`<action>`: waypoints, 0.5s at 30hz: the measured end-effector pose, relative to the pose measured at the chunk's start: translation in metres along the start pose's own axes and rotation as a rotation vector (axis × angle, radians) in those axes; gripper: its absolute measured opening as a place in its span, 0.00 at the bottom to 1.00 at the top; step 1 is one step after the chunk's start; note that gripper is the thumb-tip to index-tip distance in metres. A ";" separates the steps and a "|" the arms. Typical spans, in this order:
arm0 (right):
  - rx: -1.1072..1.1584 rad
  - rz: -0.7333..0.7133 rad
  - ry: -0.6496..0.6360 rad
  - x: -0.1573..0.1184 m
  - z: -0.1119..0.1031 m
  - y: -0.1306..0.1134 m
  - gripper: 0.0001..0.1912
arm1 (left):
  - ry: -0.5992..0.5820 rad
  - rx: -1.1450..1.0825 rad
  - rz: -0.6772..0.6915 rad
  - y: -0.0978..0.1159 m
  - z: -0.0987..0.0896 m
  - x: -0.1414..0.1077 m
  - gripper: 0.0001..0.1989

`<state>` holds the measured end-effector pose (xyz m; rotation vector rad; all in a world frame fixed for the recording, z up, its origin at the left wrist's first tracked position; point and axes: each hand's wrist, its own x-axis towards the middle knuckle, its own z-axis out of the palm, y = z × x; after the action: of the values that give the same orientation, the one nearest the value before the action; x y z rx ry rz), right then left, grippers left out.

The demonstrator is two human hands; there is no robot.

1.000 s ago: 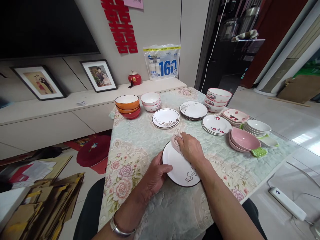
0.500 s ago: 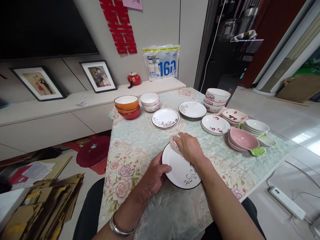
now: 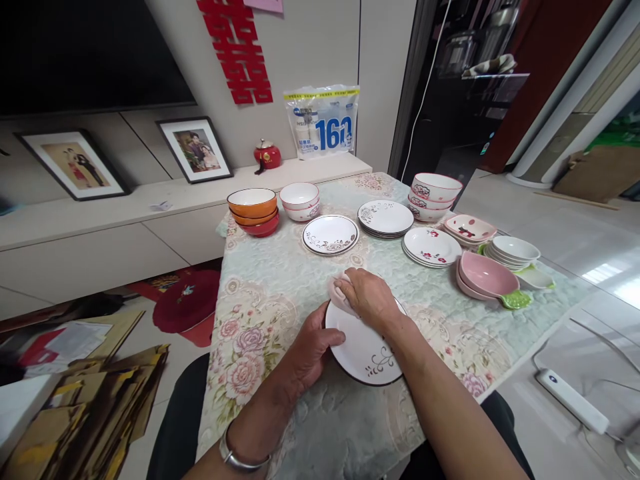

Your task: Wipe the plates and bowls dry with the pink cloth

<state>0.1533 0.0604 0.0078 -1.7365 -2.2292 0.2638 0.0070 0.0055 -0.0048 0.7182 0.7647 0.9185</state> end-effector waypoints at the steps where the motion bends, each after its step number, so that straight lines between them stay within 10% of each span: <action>1: 0.004 0.051 0.013 0.000 0.001 0.001 0.17 | -0.006 -0.006 0.002 0.000 0.000 0.000 0.28; 15: 0.049 0.165 0.055 0.002 0.006 0.006 0.16 | 0.021 -0.017 -0.039 0.000 -0.001 0.002 0.31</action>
<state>0.1563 0.0646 0.0003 -1.8807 -2.0269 0.3014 0.0066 0.0073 -0.0061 0.6771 0.7858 0.8977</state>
